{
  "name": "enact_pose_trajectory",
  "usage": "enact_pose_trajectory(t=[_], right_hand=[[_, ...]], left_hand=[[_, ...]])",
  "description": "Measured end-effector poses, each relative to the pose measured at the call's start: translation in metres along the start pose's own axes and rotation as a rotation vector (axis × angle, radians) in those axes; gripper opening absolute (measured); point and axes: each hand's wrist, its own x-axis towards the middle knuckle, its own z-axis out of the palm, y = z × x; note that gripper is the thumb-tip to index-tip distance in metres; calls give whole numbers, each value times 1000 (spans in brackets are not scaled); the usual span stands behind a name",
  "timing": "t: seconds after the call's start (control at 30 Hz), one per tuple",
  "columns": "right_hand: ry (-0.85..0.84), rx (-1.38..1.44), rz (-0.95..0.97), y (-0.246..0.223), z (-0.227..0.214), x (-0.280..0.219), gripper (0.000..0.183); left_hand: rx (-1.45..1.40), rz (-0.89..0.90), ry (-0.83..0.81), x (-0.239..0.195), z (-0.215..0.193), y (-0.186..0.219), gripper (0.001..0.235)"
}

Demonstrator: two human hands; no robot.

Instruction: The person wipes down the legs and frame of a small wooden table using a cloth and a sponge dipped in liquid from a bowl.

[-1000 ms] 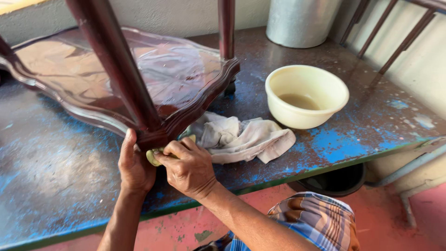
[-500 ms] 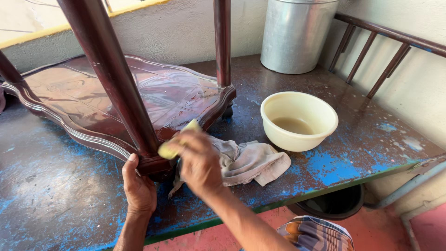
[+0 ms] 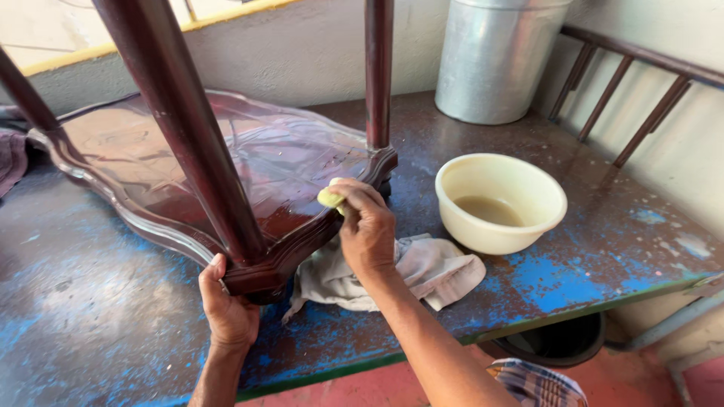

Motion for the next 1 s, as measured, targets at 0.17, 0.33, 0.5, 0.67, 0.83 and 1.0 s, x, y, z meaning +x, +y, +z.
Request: enact_pose_trajectory(t=[0.17,0.33,0.5,0.67,0.83,1.0], right_hand=[[-140,-103,-148,-20,-6,-21,31],[-50,-179,-52,-2,-10,-6,37],[-169,-107,-211,-1,-4,-31,40],[-47,-110,-36,11,-3,-26,35],[-204,-54,-239,-26,10,-43,31],[-25,-186,69,13,-10,-2,26]], left_hand=[[42,49,40,-10,9,16,43],[74,135,24,-8,2,13,40],[75,147,20,-1,-17,14,38],[53,237,-65,8,-45,15,30],[60,182,-81,9,-44,11,38],[59,181,-126,8,-55,23,35]])
